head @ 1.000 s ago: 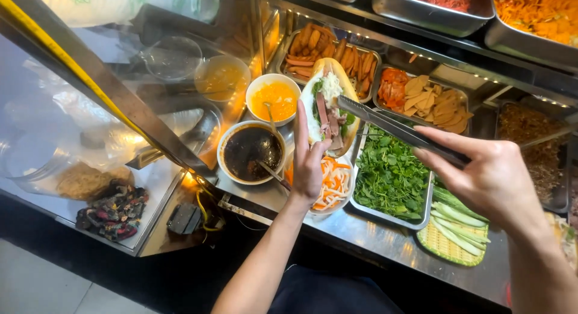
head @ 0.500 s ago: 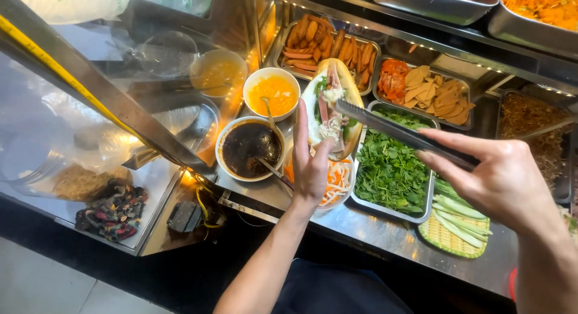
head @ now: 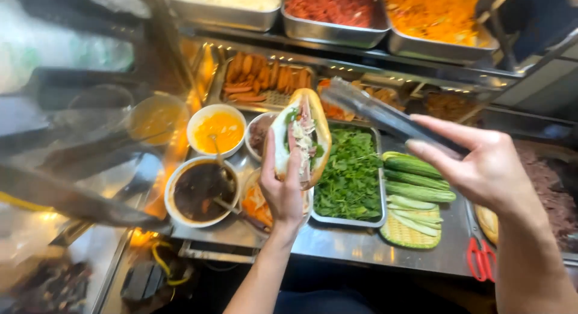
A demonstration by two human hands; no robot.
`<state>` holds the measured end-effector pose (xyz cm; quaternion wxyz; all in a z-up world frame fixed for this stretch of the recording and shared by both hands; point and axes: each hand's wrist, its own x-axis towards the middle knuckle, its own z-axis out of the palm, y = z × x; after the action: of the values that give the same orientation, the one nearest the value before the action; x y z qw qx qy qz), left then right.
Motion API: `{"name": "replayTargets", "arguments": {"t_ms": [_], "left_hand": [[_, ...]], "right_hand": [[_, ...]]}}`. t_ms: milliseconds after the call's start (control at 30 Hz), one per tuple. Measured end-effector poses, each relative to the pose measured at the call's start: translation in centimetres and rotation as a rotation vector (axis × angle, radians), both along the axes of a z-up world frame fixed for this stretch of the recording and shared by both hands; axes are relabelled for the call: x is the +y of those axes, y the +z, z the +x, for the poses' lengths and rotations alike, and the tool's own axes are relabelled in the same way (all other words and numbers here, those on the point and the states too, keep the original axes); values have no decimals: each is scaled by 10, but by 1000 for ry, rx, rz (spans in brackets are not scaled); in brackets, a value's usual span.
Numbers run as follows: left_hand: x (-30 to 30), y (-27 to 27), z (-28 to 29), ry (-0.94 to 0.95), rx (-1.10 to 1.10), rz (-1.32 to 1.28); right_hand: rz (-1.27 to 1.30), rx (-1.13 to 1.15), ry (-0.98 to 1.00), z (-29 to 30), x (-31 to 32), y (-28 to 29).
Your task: Preparing a Banh Mi sandwich by adding fillings, pressing it, and bagging it
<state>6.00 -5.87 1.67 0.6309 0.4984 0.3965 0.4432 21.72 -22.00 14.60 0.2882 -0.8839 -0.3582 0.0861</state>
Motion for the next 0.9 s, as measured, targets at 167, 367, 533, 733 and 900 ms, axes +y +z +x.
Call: {"name": "replayTargets", "arguments": {"t_ms": [167, 367, 533, 733, 900], "left_hand": [[-13, 6, 29, -276, -218, -26], [-42, 10, 69, -524, -318, -33], [-50, 7, 85, -569, -254, 44], [-52, -4, 96, -565, -279, -11], [-47, -36, 92, -527, -231, 201]], "right_hand": [[8, -391, -150, 93, -32, 34], [-378, -517, -282, 177, 15, 48], [-329, -567, -244, 187, 4, 54], [-113, -377, -44, 161, -45, 59], [76, 94, -71, 97, -71, 35]]}}
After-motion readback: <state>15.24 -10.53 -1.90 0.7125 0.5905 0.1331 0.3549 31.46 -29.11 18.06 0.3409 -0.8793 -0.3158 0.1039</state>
